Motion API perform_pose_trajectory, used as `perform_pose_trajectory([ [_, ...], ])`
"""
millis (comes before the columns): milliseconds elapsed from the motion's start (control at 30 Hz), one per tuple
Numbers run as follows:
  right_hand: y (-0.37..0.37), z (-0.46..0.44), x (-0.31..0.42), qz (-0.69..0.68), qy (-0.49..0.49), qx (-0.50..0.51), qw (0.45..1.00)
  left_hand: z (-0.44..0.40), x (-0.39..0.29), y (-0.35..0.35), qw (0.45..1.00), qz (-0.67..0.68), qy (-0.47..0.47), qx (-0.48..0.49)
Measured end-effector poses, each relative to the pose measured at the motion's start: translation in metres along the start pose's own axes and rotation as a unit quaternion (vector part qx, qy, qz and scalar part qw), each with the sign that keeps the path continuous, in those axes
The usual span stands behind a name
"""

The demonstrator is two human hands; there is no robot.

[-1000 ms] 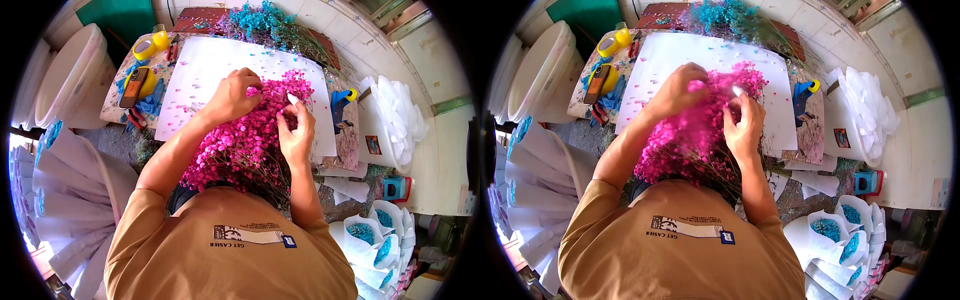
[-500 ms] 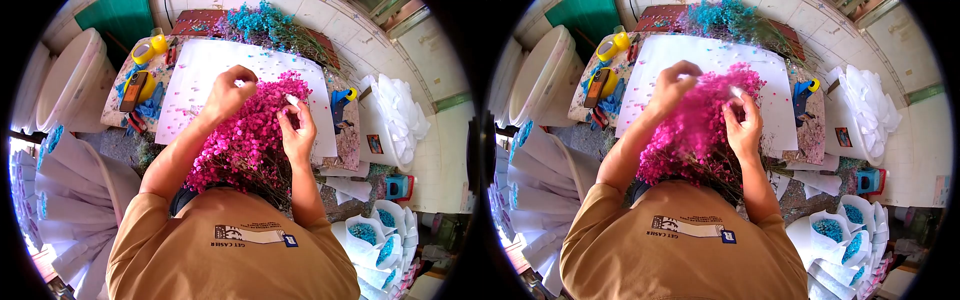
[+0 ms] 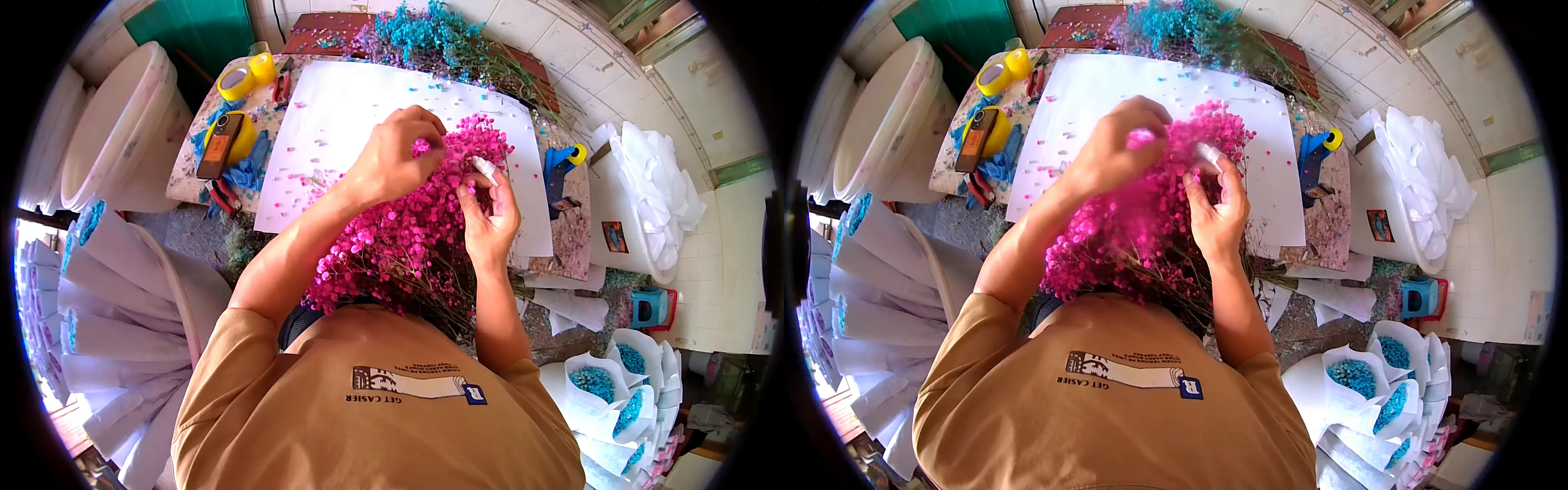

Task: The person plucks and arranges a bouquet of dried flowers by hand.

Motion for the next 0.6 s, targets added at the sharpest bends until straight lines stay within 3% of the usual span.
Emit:
perform_pose_trajectory([
  [33,0.000,0.000,0.000,0.000,0.000,0.000,1.000,0.000,0.000,-0.002,1.000,0.001,0.000,0.000],
  [100,0.000,-0.001,-0.001,-0.004,0.009,0.001,1.000,0.005,0.030,-0.014,0.964,0.198,-0.169,-0.061],
  [133,0.000,-0.001,-0.002,-0.004,0.009,0.001,1.000,0.006,0.022,-0.021,0.971,0.144,-0.176,-0.071],
  [167,-0.001,-0.001,-0.003,-0.010,0.010,-0.003,1.000,0.008,0.022,-0.022,0.971,0.143,-0.176,-0.071],
  [267,0.002,0.000,-0.005,-0.019,0.019,0.000,1.000,0.008,-0.010,-0.015,0.999,-0.052,0.007,0.006],
  [400,0.005,0.001,-0.006,-0.022,0.018,0.002,1.000,0.013,0.004,-0.004,0.994,-0.106,0.009,0.023],
  [467,0.005,0.002,-0.007,-0.030,0.020,0.003,0.999,0.013,0.010,-0.010,0.999,-0.017,-0.017,-0.028],
  [600,0.006,0.000,0.005,0.005,-0.021,-0.005,1.000,0.011,-0.001,-0.032,0.993,0.019,-0.037,-0.108],
])
Point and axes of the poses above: each hand's wrist, its own z-axis away from the middle knuckle, its own y-axis out of the palm, x = y × z, the point moved 10 cm from there along -z, towards the middle knuckle, and after that the axes turned 1 degree about y, right-handed, at the moved point
